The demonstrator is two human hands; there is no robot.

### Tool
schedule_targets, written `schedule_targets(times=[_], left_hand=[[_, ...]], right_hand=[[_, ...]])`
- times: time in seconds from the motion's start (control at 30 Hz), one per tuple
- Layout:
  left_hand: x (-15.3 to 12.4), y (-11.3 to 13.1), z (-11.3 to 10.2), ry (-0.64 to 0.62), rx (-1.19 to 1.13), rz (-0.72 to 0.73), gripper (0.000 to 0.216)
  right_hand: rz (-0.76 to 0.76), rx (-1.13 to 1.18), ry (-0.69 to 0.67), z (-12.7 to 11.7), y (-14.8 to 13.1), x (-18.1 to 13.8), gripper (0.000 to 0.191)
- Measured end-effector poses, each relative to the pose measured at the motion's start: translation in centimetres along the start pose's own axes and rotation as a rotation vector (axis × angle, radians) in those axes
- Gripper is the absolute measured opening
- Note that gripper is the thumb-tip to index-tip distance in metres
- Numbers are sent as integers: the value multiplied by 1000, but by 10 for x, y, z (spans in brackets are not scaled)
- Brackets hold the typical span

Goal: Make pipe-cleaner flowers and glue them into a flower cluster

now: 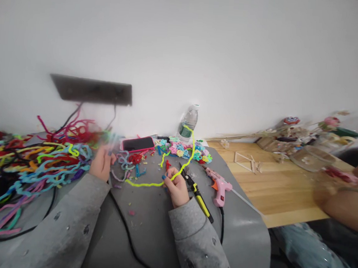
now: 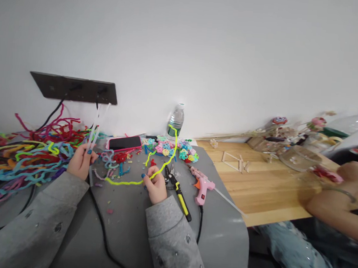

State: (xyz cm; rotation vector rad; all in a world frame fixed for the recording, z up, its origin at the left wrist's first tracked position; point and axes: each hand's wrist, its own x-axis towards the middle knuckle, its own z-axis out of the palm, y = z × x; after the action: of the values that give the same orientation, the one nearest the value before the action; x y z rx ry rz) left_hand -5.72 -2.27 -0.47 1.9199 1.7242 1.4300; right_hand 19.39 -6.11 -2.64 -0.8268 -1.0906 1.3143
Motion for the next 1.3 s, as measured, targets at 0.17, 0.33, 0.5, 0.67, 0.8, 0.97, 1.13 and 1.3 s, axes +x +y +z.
schedule_targets(times=[0.17,0.33,0.5,0.67,0.8,0.97,1.13,1.3], left_hand=[[-6,6,13,-194,-289,-61,29],[-12,9,23,-312,-463,-111,23],[-10,11,22,-295,-392,-86,33],[-1,15,25,-370,-338,-17,36],[4,19,31,-445,-443,-61,48],[2,15,27,-672,-693,-418,48],[0,10,16,-1113,-788,-612,45],[-3,14,13,-1111,-642,-420,45]], right_hand=[[34,-61,-118,1,-4,-1,29],[-2,-68,-150,2,-6,1,27],[-99,-138,-78,9,-28,5,31],[-149,-179,-176,28,-74,24,28],[-164,-103,-332,48,-93,55,30],[-92,-62,-547,66,-82,93,34],[22,-175,-568,67,-58,111,31],[138,-289,-642,65,-41,109,25]])
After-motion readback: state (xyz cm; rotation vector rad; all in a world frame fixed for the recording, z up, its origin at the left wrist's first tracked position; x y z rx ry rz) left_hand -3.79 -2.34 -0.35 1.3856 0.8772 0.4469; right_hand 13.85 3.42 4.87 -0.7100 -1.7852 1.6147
